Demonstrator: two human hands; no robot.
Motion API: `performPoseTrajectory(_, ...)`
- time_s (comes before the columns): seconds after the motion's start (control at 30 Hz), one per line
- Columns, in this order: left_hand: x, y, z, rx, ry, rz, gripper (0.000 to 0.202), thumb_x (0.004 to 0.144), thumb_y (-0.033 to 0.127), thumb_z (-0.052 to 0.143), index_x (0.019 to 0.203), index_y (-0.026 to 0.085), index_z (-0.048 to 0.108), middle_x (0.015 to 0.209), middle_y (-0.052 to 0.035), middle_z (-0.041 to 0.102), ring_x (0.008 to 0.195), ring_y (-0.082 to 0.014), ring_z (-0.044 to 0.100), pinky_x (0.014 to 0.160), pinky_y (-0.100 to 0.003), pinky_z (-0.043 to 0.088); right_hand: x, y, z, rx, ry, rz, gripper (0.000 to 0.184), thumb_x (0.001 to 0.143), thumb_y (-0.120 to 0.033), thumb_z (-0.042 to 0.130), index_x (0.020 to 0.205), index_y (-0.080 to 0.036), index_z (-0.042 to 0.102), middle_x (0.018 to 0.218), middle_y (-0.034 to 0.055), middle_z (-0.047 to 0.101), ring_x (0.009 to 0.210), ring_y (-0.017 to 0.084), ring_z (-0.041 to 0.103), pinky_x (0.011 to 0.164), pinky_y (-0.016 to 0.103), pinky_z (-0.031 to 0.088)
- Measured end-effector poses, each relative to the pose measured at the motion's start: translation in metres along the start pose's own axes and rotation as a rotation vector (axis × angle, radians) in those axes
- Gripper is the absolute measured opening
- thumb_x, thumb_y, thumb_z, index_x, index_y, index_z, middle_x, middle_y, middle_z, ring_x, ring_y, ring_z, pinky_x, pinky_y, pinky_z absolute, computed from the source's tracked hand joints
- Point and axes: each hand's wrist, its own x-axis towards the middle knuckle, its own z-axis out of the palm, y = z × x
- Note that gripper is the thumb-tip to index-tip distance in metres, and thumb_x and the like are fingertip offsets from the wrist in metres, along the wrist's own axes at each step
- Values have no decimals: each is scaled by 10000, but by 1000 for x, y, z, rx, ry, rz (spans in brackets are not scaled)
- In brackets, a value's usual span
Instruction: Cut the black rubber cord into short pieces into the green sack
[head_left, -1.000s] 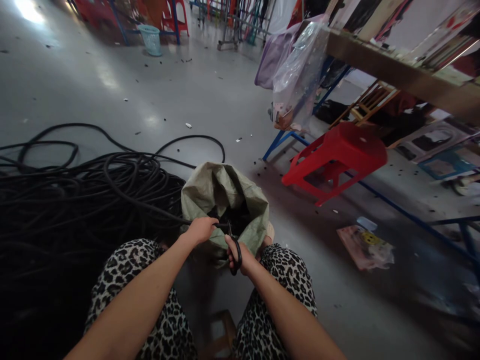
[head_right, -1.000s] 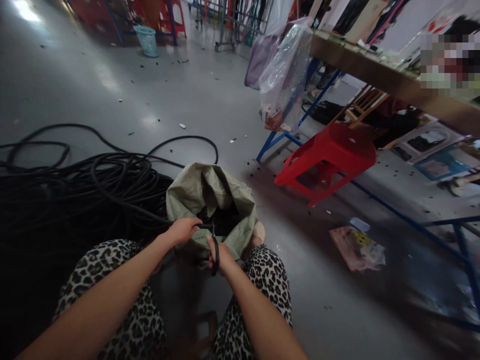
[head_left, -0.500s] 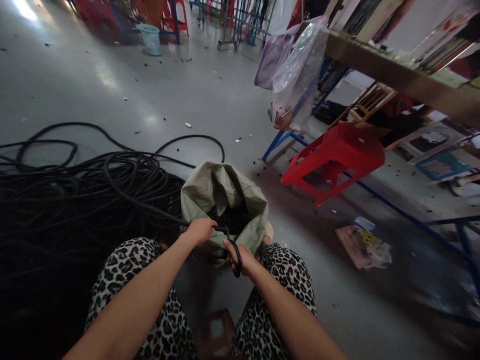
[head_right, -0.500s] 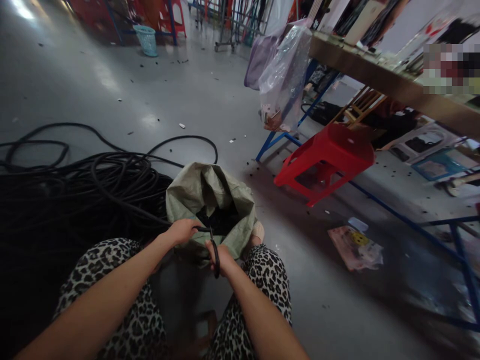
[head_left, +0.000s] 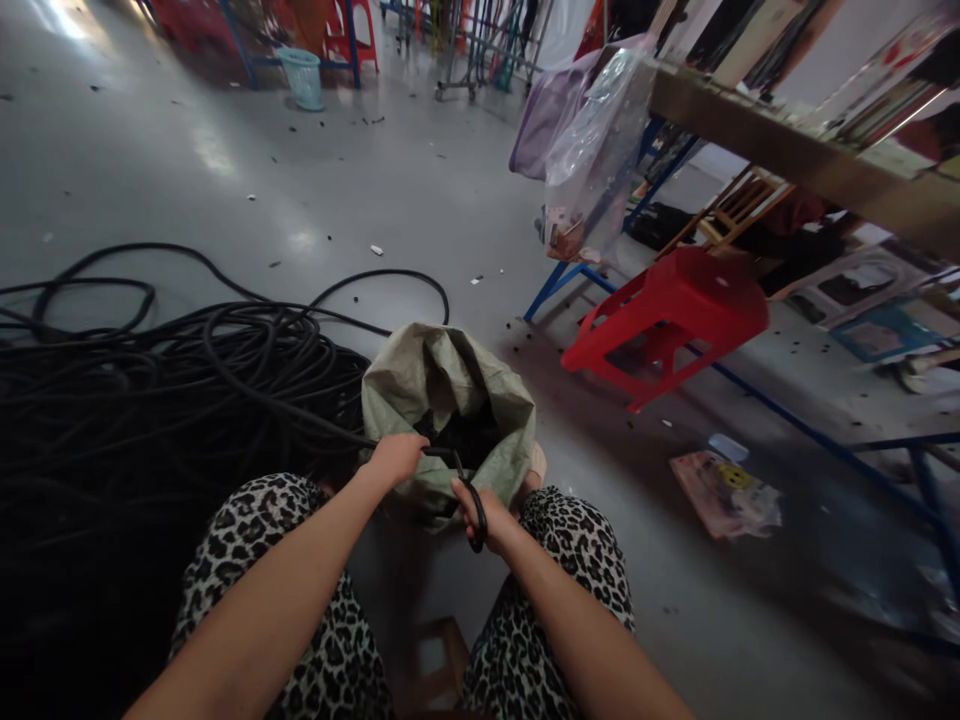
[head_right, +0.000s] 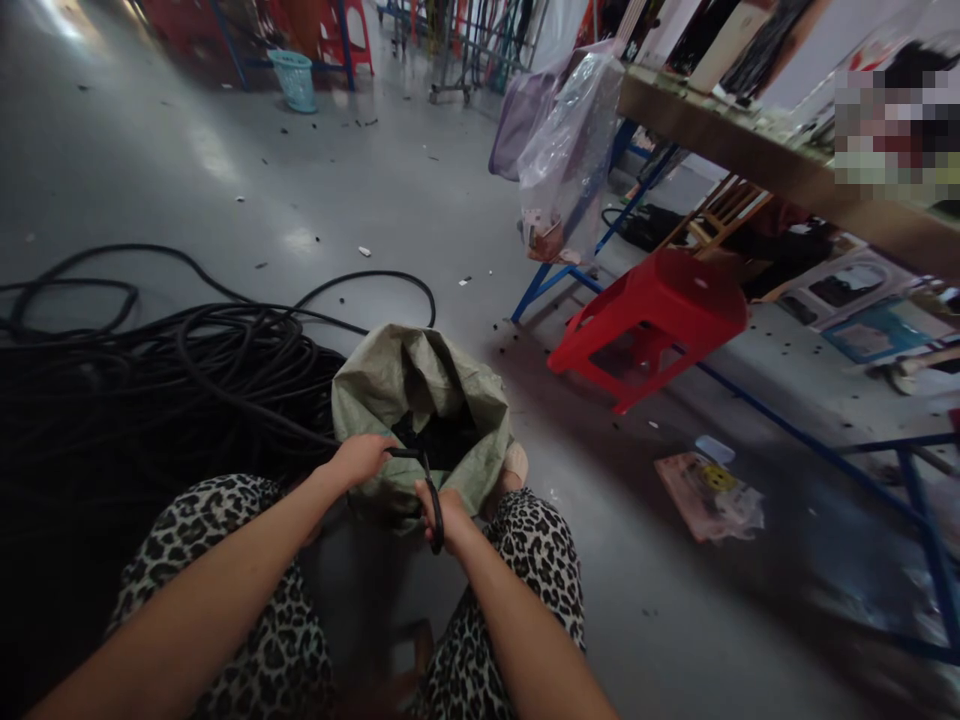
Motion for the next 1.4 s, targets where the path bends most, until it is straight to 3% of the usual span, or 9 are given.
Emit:
performPoseTrajectory(0.3,0,2,-3,-103,56,-5,361,868,248,460,1190,237,622,1140,-87,683,1033,-233,633,867,-314,469,0,-7,3,22,-60,52,560,873,-657,403,741,-131,541,540,25,538,386,121,539,359,207,422)
performPoseTrajectory(0.63,4,0,4,-116,64,53,357,865,253,464,1181,236,629,1136,-71,685,1033,-228,632,877,-307,470,1,-9,6,61,-105,-27,528,885,-630,408,743,-135,524,531,21,543,440,130,544,389,195,369)
performPoseTrajectory(1.07,0,4,-2,-155,6,78,330,852,252,488,1135,274,656,1101,-40,698,1028,-196,624,877,-270,452,-4,-16,7,112,-105,30,490,893,-605,423,784,-135,515,573,26,559,455,127,555,430,204,419)
performPoseTrajectory(1.4,0,5,-2,-134,16,112,323,856,241,474,1117,273,661,1086,-40,702,1009,-198,633,856,-267,460,0,-12,7,89,-109,-1,554,891,-642,379,734,-130,521,537,14,529,394,113,522,360,195,394)
